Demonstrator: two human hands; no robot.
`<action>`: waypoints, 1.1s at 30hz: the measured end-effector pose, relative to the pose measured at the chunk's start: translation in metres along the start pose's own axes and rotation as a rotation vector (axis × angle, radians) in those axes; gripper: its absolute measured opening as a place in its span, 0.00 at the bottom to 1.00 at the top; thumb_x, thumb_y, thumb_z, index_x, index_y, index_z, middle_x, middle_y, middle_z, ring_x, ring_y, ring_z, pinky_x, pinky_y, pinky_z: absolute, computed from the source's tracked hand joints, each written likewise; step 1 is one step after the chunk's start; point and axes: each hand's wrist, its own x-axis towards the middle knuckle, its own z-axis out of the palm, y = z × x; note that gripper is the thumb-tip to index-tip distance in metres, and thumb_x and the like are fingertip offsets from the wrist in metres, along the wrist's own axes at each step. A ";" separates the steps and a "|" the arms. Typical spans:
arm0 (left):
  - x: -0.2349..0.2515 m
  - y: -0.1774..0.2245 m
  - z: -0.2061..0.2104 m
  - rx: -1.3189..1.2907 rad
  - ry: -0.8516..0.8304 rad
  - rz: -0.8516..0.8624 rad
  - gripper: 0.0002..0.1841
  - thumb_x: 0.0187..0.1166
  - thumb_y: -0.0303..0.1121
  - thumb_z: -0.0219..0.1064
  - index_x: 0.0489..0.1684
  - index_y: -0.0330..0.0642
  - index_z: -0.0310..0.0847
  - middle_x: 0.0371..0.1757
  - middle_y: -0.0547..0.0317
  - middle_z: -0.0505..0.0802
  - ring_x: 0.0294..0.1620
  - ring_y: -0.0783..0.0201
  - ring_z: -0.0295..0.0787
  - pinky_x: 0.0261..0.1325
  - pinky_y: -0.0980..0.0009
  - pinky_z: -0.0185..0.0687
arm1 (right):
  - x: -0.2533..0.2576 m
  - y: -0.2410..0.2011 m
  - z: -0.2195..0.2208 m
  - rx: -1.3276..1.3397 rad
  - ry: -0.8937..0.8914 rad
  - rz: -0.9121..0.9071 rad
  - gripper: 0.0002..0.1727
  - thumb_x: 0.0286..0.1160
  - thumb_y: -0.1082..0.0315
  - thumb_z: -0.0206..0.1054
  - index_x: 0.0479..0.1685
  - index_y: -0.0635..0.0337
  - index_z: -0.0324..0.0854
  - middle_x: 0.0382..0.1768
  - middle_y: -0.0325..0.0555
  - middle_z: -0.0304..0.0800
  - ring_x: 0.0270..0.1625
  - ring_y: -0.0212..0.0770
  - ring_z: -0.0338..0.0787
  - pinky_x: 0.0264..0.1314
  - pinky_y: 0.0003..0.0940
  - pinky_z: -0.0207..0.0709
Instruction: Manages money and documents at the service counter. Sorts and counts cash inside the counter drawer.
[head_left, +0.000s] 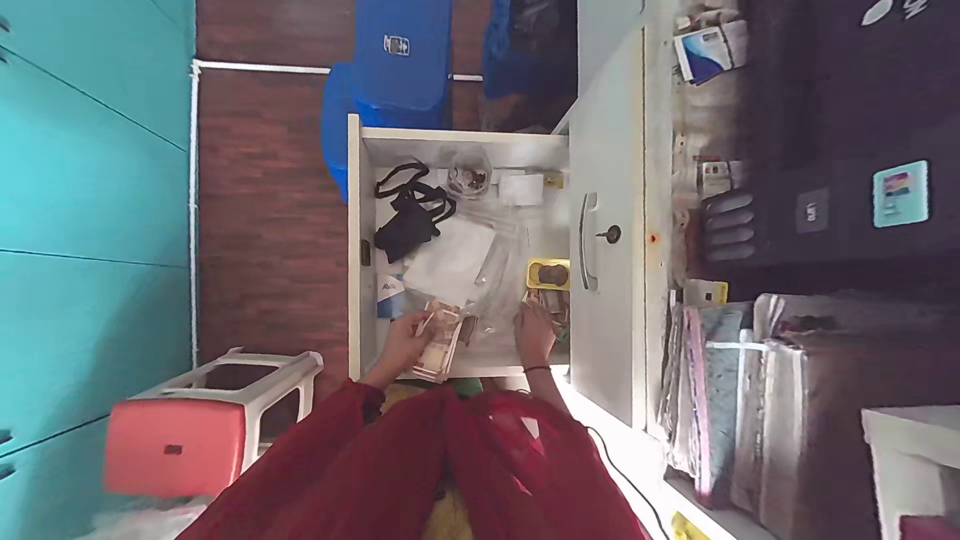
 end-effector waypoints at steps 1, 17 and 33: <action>-0.001 0.000 0.000 0.002 0.003 0.009 0.18 0.83 0.31 0.67 0.66 0.30 0.80 0.48 0.42 0.92 0.39 0.60 0.88 0.48 0.60 0.85 | 0.017 0.009 0.003 -0.058 -0.076 0.053 0.21 0.89 0.64 0.57 0.75 0.62 0.80 0.80 0.63 0.76 0.82 0.65 0.74 0.80 0.66 0.65; -0.010 -0.013 0.004 -0.053 0.000 0.174 0.16 0.80 0.24 0.65 0.64 0.37 0.85 0.65 0.48 0.89 0.50 0.66 0.91 0.55 0.66 0.87 | 0.024 0.023 0.000 -0.014 -0.072 0.276 0.19 0.87 0.57 0.61 0.64 0.57 0.88 0.70 0.59 0.86 0.77 0.62 0.80 0.73 0.67 0.70; -0.026 0.020 0.026 -0.252 -0.027 0.176 0.16 0.89 0.27 0.52 0.65 0.25 0.78 0.54 0.47 0.90 0.48 0.70 0.86 0.56 0.70 0.83 | -0.145 -0.040 0.004 0.512 0.380 -0.725 0.18 0.75 0.63 0.68 0.56 0.67 0.89 0.49 0.51 0.97 0.51 0.55 0.95 0.59 0.54 0.85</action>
